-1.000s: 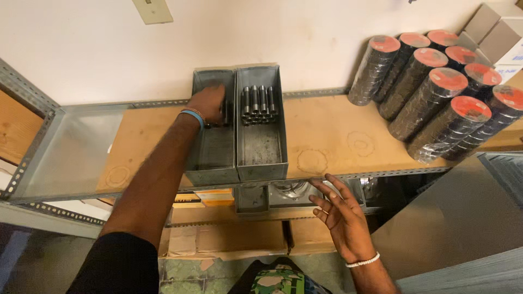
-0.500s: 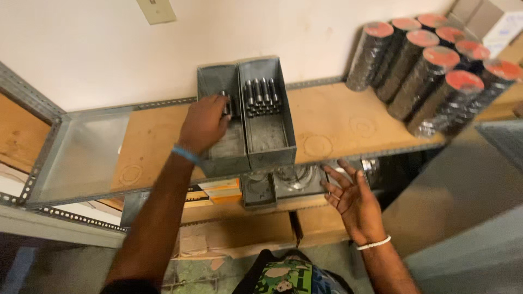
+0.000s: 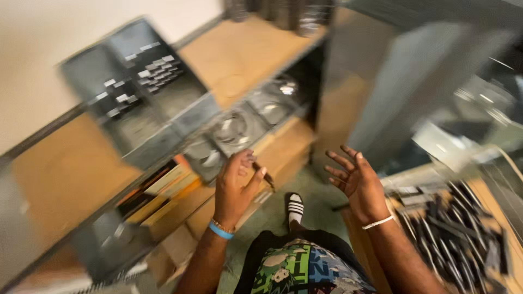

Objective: The person repeatedly picks small cylindrical metal parts from a wire basket and places them into a divided metal tray on a shelf. The person handles the parts one at a time, transferring them from the basket to the tray.

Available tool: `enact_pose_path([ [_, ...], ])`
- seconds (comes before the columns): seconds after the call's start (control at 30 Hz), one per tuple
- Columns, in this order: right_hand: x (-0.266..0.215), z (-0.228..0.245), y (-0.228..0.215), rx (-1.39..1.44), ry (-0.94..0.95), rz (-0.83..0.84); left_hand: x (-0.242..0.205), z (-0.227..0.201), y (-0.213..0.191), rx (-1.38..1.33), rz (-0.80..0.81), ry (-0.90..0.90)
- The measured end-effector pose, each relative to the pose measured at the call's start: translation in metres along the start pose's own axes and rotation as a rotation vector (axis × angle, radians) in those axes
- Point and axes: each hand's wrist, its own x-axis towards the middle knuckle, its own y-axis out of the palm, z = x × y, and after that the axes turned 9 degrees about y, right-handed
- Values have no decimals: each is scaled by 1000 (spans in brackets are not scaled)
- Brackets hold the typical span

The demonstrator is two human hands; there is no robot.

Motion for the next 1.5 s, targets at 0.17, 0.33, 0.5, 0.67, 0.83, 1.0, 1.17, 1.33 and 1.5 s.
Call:
enact_pose_path([
  [0.17, -65, -34, -103, 28, -108, -278, -29, -17, 65, -140, 167, 24],
  [0.33, -121, -68, -197, -41, -178, -625, -51, -39, 119, -240, 356, -32],
  [0.5, -158, -114, -349, -382, -266, -882, -69, -75, 169, -212, 464, -100],
  [0.67, -196, -150, -490, -950, 111, -916, -94, -112, 230, -214, 557, -115],
  [0.83, -223, -167, -518, -1410, 363, -595, -133, -148, 287, -194, 543, -42],
  [1.0, -183, -235, -578, -1839, 365, -489, -164, -176, 312, -154, 498, -25],
  [1.17, -170, -241, -574, -1733, 433, -470, -186, -187, 310, -151, 474, -56],
  [1.33, -189, -221, -562, -1838, 372, -425, -193, -184, 299, -129, 432, -102],
  [1.5, -197, -155, -532, -1711, 420, -410, -179, -174, 282, -101, 389, -112],
])
